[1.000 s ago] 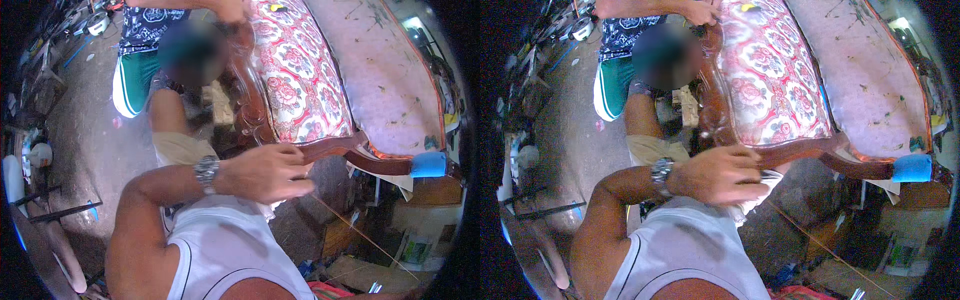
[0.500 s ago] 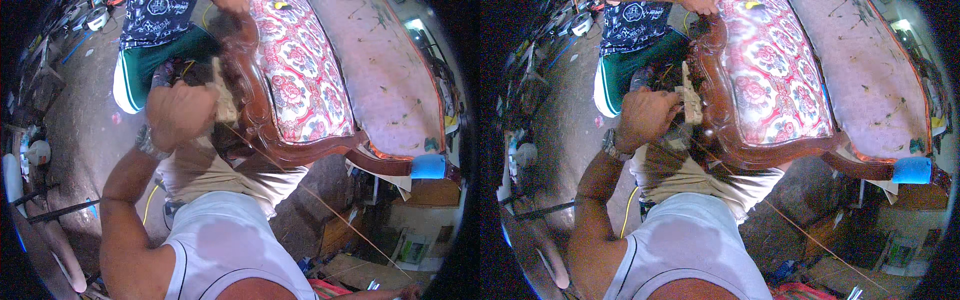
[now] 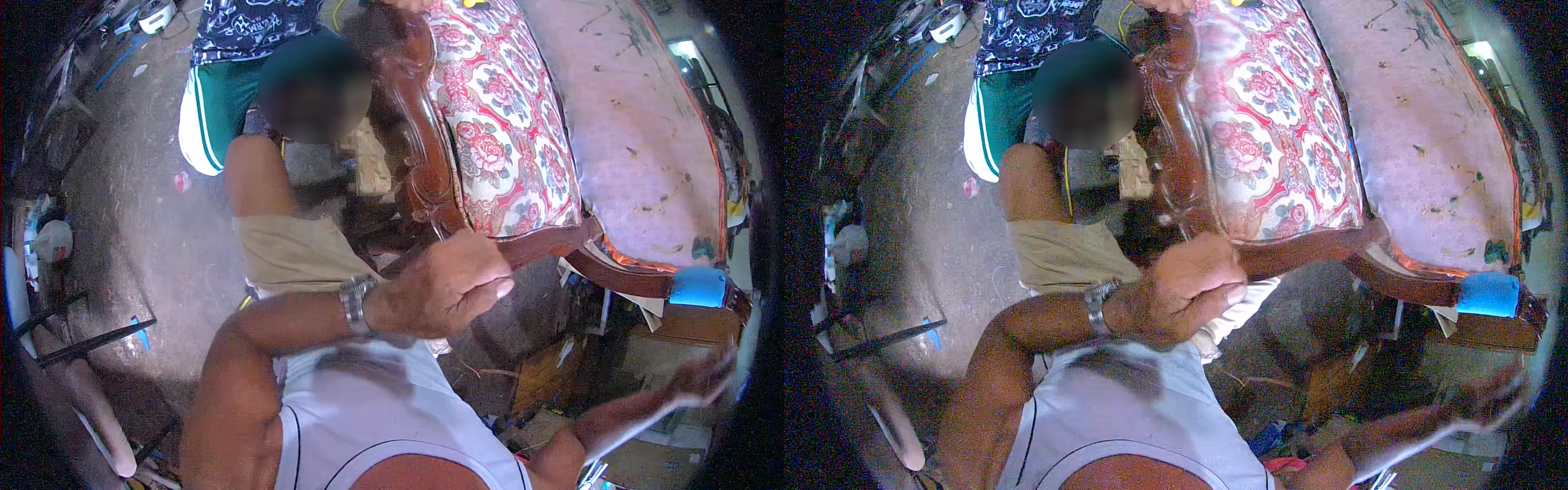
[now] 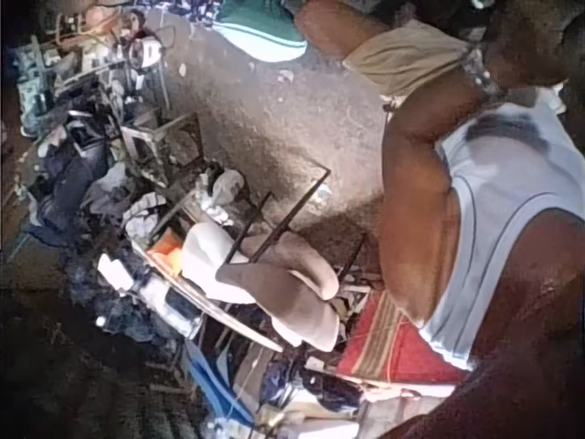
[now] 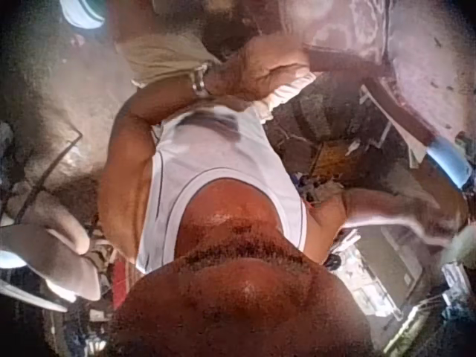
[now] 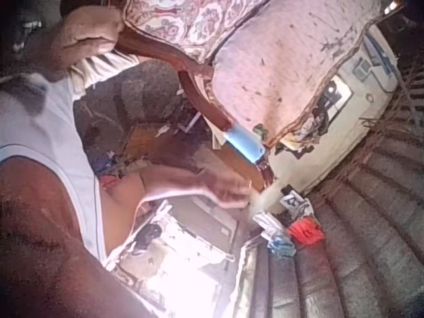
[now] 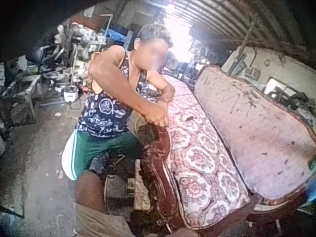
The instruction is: Repairing and reupholstering a couch using a needle, thread, and pliers.
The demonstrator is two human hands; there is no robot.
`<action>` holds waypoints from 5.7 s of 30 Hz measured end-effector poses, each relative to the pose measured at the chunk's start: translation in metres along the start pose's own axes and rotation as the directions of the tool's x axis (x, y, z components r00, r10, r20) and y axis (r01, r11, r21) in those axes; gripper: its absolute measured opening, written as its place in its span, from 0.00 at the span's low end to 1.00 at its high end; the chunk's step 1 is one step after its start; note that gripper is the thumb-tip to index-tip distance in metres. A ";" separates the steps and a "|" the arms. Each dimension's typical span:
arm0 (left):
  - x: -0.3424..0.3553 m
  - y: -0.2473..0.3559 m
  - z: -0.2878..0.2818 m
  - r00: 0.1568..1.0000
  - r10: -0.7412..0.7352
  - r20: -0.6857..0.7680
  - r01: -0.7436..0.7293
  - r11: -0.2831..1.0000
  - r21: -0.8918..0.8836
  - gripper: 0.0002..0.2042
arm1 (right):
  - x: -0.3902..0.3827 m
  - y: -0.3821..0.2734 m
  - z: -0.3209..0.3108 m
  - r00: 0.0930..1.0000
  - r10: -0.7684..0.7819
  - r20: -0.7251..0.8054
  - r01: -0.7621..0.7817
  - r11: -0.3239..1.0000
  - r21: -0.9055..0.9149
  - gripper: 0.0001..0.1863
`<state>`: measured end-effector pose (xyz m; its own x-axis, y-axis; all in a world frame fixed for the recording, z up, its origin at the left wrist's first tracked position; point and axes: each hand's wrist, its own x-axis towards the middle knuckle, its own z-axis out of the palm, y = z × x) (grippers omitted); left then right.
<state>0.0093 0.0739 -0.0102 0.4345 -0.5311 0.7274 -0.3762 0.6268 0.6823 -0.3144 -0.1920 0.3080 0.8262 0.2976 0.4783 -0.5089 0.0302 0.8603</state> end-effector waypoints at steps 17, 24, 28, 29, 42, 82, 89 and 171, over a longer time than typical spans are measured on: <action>-0.037 0.014 -0.003 0.976 -0.151 0.155 0.135 0.985 0.109 0.07 | 0.263 -0.488 0.015 0.899 -0.415 0.142 0.000 0.323 0.946 0.09; 0.001 0.029 -0.003 1.000 0.022 0.021 -0.026 0.978 0.208 0.13 | 0.243 -0.426 0.070 0.943 -0.280 0.181 -0.255 -0.257 0.932 0.20; 0.027 0.011 0.032 0.988 0.083 -0.127 -0.088 0.995 -0.037 0.19 | 0.236 -0.361 0.083 0.781 -0.513 0.357 -0.604 -0.472 0.642 0.16; 0.035 0.006 0.041 0.977 0.090 -0.193 -0.109 0.990 -0.090 0.18 | 0.237 -0.347 0.085 0.774 -0.518 0.364 -0.609 -0.451 0.653 0.16; 0.021 -0.044 0.099 0.967 0.146 -0.210 -0.153 0.988 -0.016 0.18 | 0.248 -0.382 0.051 0.703 -0.649 0.291 -0.615 -0.348 0.708 0.06; 0.006 -0.058 0.097 0.918 0.246 -0.312 -0.334 0.903 -0.271 0.20 | 0.281 -0.445 0.044 0.624 -0.780 0.048 -0.223 -0.119 0.968 0.11; 0.006 -0.057 0.099 0.930 0.249 -0.269 -0.324 0.903 -0.283 0.21 | 0.283 -0.444 0.044 0.567 -0.822 0.049 -0.218 -0.092 0.972 0.09; -0.172 0.157 -0.316 0.421 -0.010 -0.907 -0.142 0.987 -0.077 0.10 | 0.197 -0.438 0.019 0.935 -0.350 -0.058 0.047 -0.039 0.998 0.17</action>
<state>0.1340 0.4436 -0.0518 0.9291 0.2870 0.2334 -0.3698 0.7382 0.5641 0.0761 -0.1649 0.0288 0.9367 0.3226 0.1360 0.2996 -0.9397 0.1651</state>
